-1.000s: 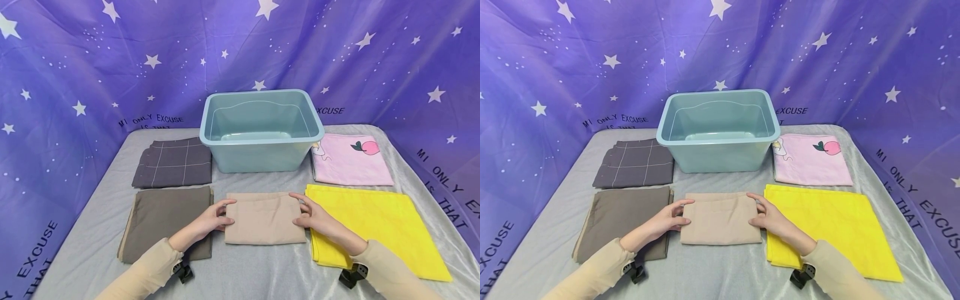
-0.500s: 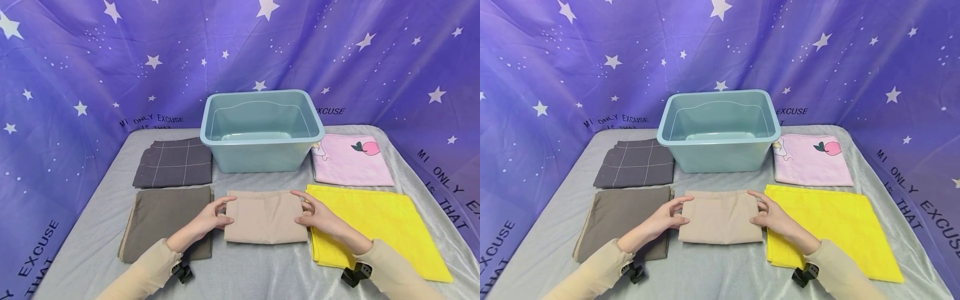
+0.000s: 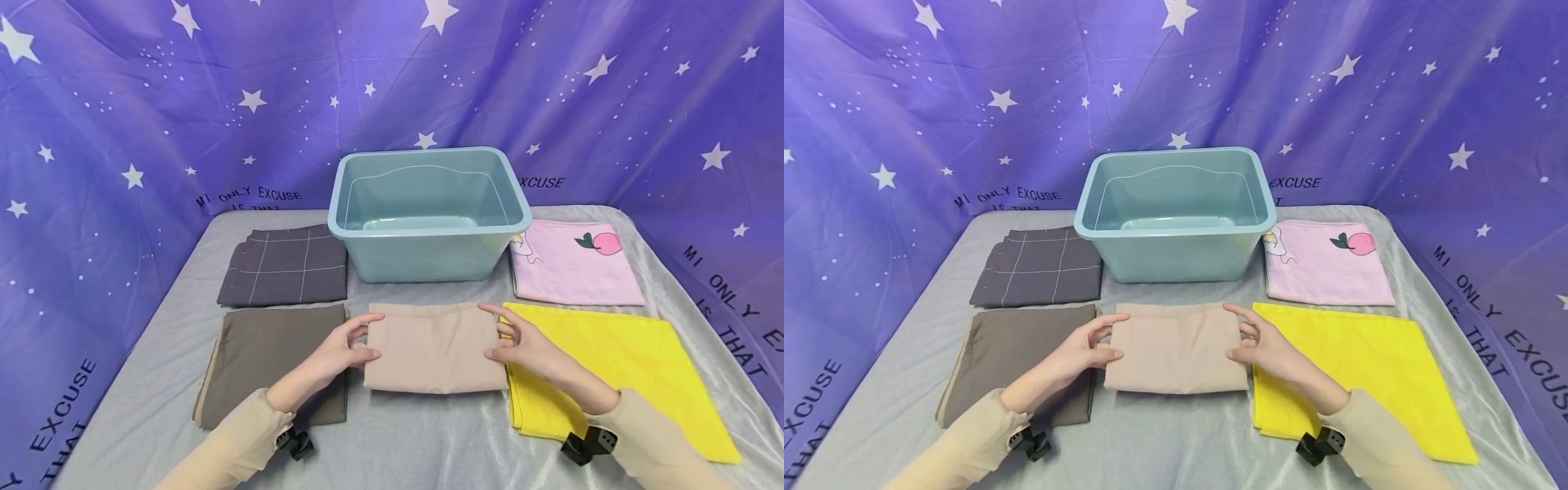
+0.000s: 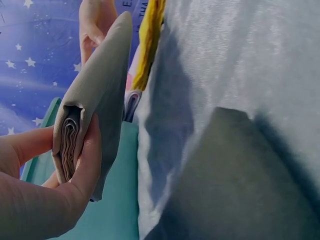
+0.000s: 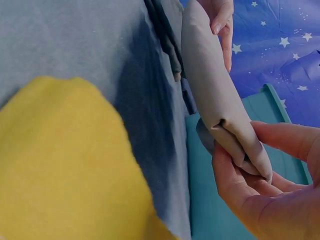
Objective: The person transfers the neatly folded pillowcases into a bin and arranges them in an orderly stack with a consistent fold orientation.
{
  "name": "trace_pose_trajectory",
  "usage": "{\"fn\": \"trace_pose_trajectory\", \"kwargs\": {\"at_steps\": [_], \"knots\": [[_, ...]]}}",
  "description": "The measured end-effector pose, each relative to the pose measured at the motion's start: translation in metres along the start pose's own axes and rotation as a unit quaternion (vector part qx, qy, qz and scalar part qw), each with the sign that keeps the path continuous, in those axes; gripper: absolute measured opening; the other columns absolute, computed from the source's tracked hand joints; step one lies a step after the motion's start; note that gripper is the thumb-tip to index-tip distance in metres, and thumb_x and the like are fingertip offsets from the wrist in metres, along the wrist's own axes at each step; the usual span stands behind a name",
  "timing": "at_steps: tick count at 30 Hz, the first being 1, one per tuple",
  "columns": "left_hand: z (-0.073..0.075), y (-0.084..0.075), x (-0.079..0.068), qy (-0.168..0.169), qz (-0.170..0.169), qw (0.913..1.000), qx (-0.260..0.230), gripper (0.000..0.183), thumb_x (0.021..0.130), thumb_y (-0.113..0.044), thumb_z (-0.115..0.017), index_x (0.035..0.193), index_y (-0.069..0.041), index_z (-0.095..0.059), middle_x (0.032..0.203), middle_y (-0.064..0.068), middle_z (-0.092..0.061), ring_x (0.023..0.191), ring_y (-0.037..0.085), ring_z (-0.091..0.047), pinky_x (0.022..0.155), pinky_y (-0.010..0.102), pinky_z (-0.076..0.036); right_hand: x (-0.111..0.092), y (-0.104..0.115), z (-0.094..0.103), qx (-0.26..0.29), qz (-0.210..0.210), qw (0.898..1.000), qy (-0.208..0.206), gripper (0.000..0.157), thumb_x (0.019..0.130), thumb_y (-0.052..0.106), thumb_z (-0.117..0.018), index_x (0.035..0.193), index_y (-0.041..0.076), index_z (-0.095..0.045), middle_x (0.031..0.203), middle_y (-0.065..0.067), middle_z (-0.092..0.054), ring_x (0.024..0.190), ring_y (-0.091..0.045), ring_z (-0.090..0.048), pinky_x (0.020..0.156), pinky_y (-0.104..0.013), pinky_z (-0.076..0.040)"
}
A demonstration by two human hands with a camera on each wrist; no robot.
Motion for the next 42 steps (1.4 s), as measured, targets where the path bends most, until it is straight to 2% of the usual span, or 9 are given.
{"fn": "trace_pose_trajectory", "kwargs": {"at_steps": [7,16,20,32,38,42], "knots": [[0.002,-0.012,-0.001,-0.006,-0.005,1.0000,-0.004,0.061,0.078,0.004,-0.059,0.133,-0.005,-0.034,0.119,0.019,-0.047,0.074,0.013,-0.062,0.063,0.031,-0.051,-0.001,0.011,0.005,-0.007,0.010,1.000,-0.016,0.075,0.078,-0.001,-0.062,0.140,0.008,-0.020,0.122,-0.025,-0.046,0.087,-0.017,-0.061,0.076,-0.028,-0.049],[0.001,-0.029,-0.004,-0.005,-0.012,0.9996,-0.023,0.062,0.078,0.006,-0.057,0.134,-0.005,-0.033,0.123,0.019,-0.044,0.075,0.013,-0.063,0.064,0.032,-0.051,-0.004,0.027,0.010,-0.012,0.004,1.000,-0.022,0.074,0.079,0.003,-0.062,0.140,0.010,-0.021,0.129,-0.028,-0.038,0.092,-0.019,-0.060,0.079,-0.026,-0.047],[0.001,-0.036,-0.006,-0.006,-0.014,0.9995,-0.029,0.062,0.078,0.005,-0.058,0.134,-0.005,-0.033,0.124,0.019,-0.043,0.074,0.011,-0.063,0.064,0.030,-0.051,-0.005,0.032,0.011,-0.009,0.006,1.000,-0.024,0.073,0.079,0.003,-0.062,0.140,0.010,-0.022,0.127,-0.027,-0.040,0.093,-0.018,-0.060,0.080,-0.025,-0.046],[0.002,-0.054,-0.009,-0.022,-0.012,0.9996,-0.014,0.061,0.079,0.004,-0.057,0.134,-0.007,-0.034,0.132,0.019,-0.037,0.075,0.010,-0.061,0.066,0.028,-0.050,-0.008,0.051,0.014,0.001,0.027,1.000,-0.007,0.071,0.079,-0.001,-0.060,0.139,0.011,-0.024,0.114,-0.006,-0.055,0.084,-0.016,-0.061,0.076,-0.026,-0.047],[0.001,-0.064,-0.010,-0.034,-0.011,0.9992,-0.020,0.061,0.079,0.005,-0.056,0.134,-0.006,-0.034,0.130,0.018,-0.039,0.074,0.009,-0.061,0.065,0.027,-0.050,-0.008,0.060,0.016,-0.001,0.029,1.000,-0.004,0.070,0.080,-0.001,-0.060,0.139,0.012,-0.024,0.113,-0.007,-0.055,0.084,-0.017,-0.061,0.076,-0.027,-0.048],[0.000,-0.075,-0.011,-0.040,-0.020,0.9988,-0.018,0.060,0.079,0.006,-0.056,0.134,-0.007,-0.035,0.129,0.017,-0.040,0.071,0.008,-0.060,0.063,0.025,-0.048,-0.009,0.067,0.019,-0.010,0.032,0.999,-0.016,0.070,0.079,-0.001,-0.060,0.139,0.014,-0.026,0.113,-0.007,-0.054,0.083,-0.017,-0.061,0.075,-0.027,-0.048]]}}
Point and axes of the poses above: each hand's wrist, its own x-axis towards the middle knuckle, its own z-axis out of the back of the hand, y = z × x, the point moved 8 cm from there along x, towards the middle knuckle
